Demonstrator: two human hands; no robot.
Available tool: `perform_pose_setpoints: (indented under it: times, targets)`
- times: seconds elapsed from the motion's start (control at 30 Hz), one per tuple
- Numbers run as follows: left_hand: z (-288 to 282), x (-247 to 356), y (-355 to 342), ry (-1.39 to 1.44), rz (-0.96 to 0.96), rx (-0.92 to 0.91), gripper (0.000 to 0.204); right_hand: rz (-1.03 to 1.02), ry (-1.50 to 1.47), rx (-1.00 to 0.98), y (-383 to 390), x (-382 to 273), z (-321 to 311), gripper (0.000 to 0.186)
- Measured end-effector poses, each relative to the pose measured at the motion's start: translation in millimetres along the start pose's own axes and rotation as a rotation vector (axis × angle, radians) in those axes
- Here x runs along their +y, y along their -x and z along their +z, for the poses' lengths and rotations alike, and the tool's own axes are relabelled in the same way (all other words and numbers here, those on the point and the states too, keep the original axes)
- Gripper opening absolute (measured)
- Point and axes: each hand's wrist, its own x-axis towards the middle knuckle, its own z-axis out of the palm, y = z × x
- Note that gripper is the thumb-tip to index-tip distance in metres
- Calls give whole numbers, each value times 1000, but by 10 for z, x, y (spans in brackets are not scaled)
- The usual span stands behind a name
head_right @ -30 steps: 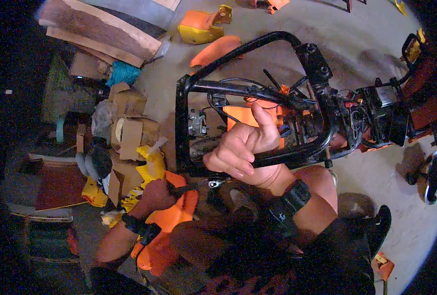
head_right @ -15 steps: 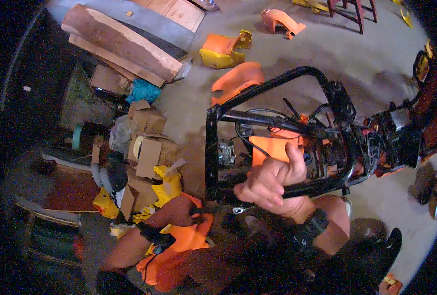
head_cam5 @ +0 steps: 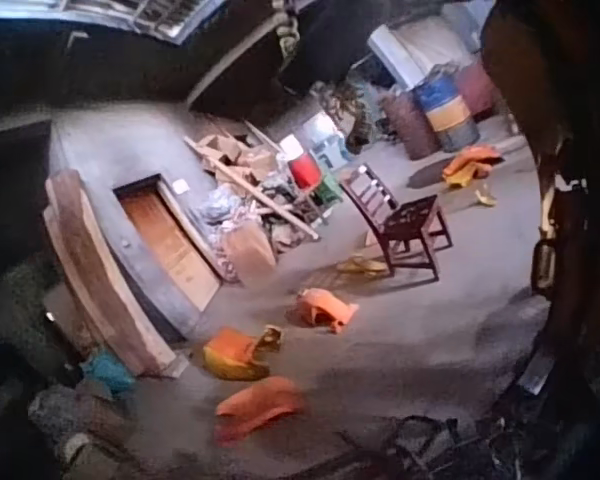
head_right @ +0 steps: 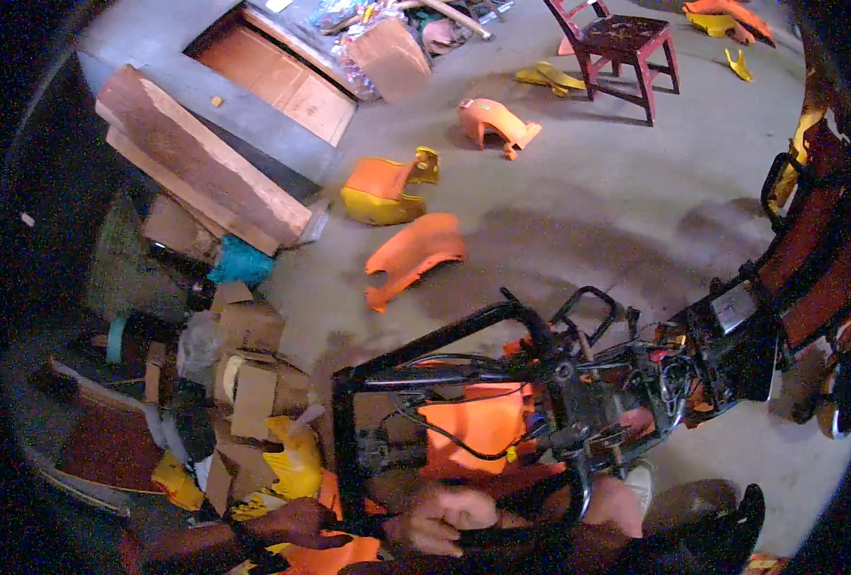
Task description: Using an adjustable wrench and socket wrench to adjust or disassemble parts of a motorcycle frame near the rear wheel.
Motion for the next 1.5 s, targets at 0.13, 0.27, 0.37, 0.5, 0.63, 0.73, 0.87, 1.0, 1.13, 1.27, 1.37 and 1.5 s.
perform_pose_setpoints:
  times: [0.13,0.27,0.37,0.5,0.63,0.73,0.87,1.0,1.13,1.27,1.37,1.5]
  targets:
    - [-821,503,14,150,-42,-52,42,29,6,43,32,-97,-105,53]
    - [-340,-62,163,1,-19,44,44,35,-78,19,94,45,-105,54]
    - [-301,-271,-11,91,108,2,47,62,-56,55,143,20,-1,55]
    - [-386,-278,-82,-35,32,-2,50,65,-51,80,246,-19,66,56]
    - [-489,-300,-219,-169,-65,-88,49,52,-16,100,299,-150,113,57]
    - [-325,-324,-84,-50,-40,-31,49,39,12,106,334,-235,176,58]
    - [9,-264,80,191,-93,-89,46,38,14,102,315,-207,170,59]
    - [176,4,36,249,-152,155,46,82,-13,90,276,-44,147,60]
    - [198,-112,18,82,-289,-19,42,115,-84,82,242,151,181,61]
    - [10,-119,97,151,-76,59,41,132,-136,66,187,267,163,62]
    - [-85,-84,52,162,-9,124,45,147,-139,66,168,251,196,63]
    - [-61,-161,18,296,1,0,40,143,-123,59,181,197,192,64]
